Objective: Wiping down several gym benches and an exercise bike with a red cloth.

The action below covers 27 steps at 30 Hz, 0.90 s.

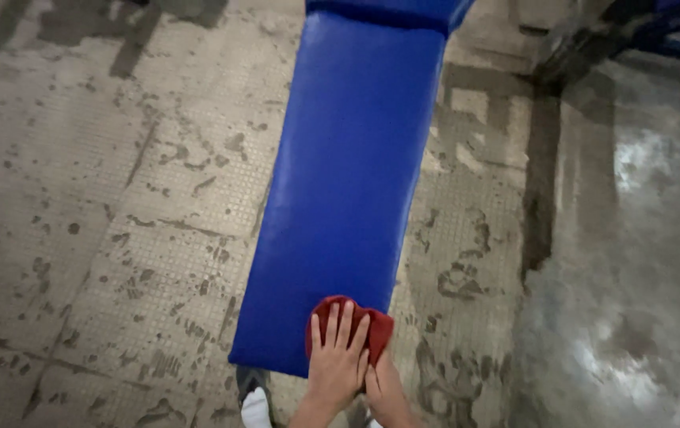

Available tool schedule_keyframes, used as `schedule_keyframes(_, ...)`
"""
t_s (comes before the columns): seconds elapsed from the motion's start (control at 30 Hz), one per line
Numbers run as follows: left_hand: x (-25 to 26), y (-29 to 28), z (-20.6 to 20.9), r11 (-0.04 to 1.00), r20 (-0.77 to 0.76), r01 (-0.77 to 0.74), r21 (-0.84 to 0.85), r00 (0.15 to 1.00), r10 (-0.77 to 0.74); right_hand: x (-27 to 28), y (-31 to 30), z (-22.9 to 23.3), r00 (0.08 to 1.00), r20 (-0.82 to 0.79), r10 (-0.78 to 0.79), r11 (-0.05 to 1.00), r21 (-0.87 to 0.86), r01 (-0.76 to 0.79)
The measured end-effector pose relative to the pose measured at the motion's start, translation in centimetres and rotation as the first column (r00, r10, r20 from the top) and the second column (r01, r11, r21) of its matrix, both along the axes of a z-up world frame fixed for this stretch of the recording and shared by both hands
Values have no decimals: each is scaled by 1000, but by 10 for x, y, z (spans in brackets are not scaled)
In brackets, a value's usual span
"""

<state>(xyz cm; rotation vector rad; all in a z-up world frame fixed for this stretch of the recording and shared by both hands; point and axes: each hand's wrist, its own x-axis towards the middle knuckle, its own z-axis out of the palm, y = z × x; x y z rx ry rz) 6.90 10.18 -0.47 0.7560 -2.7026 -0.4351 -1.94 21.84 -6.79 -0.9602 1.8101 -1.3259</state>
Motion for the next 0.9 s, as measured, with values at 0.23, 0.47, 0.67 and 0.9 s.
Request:
schedule_keyframes(0.23, -42, -56, 30, 1000, -110, -7, -19, 994, 5, -42, -57, 23, 992, -24, -121, 984, 129, 123)
schedule_keyframes(0.47, -52, -74, 54, 993, -100, -80, -89, 992, 71, -81, -97, 41, 846, -514, -145, 988, -35, 148)
schedule_keyframes(0.67, -14, -64, 98, 994, 17, -104, -39, 994, 105, -70, -92, 77, 836, -548, 18, 978, 183, 99)
schedule_keyframes(0.9, 36, -106, 178, 966, 22, -253, -59, 967, 254, -51, -154, 162, 797, -595, 106, 990, -15, -143)
